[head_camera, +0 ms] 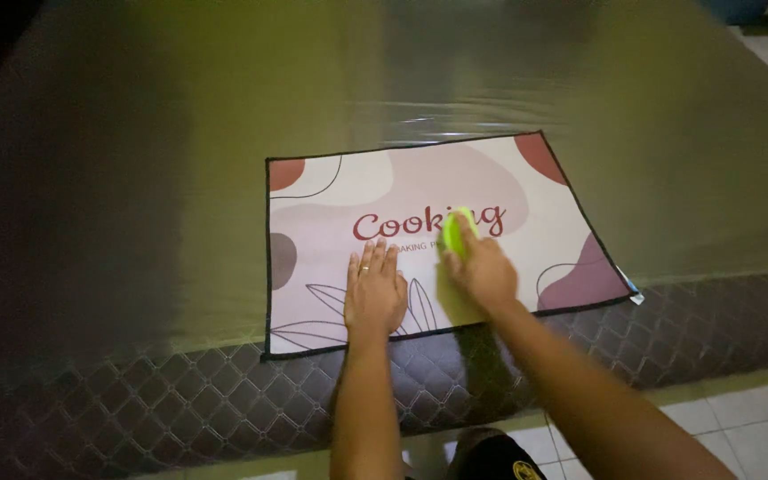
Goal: Cleaning a kitchen mat using a small green cloth on top of a bed.
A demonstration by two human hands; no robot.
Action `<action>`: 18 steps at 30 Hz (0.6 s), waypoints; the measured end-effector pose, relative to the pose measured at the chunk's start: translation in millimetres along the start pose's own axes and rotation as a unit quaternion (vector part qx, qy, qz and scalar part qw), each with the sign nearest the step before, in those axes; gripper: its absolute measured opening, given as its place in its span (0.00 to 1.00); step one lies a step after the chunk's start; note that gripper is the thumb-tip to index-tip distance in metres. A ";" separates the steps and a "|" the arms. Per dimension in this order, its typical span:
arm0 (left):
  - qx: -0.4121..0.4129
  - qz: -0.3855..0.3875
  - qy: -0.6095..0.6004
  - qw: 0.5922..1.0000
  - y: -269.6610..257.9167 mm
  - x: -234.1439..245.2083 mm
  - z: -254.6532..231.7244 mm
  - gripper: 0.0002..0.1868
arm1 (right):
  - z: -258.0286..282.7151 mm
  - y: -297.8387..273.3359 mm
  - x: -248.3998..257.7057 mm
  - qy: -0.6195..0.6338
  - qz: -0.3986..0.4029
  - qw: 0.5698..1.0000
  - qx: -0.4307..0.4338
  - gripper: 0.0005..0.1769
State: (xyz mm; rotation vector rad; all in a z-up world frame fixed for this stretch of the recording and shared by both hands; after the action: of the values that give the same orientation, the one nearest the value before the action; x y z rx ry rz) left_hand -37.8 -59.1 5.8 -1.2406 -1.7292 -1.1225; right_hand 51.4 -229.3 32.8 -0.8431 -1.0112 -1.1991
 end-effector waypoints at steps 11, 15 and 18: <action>0.006 -0.013 -0.010 1.000 -1.5 -1.5 1.0 0.30 | -64.9 0.0 55.5 -0.023 -0.044 0.998 -0.045 0.43; 0.006 0.011 -0.003 1.000 -4.4 -2.6 4.6 0.28 | 5.4 -16.4 15.6 0.046 -0.066 0.994 0.076 0.42; -0.009 -0.049 -0.014 0.999 -5.1 0.4 3.9 0.28 | 47.6 -43.1 6.8 0.027 0.007 0.999 0.047 0.43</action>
State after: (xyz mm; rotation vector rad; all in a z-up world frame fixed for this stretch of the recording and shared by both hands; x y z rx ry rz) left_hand -43.1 -56.1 3.5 -1.1995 -1.8222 -1.1838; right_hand 1.4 -195.4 55.4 -0.7395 -1.0086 -1.1476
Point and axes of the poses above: each hand's wrist, its own y-axis towards the middle knuckle, its own x-axis out of the back of the hand, z = x × y, the point moved 7 cm from there along y, towards the middle knuckle, and after that the axes turned 5 degrees about -x, right-handed, at the moved point
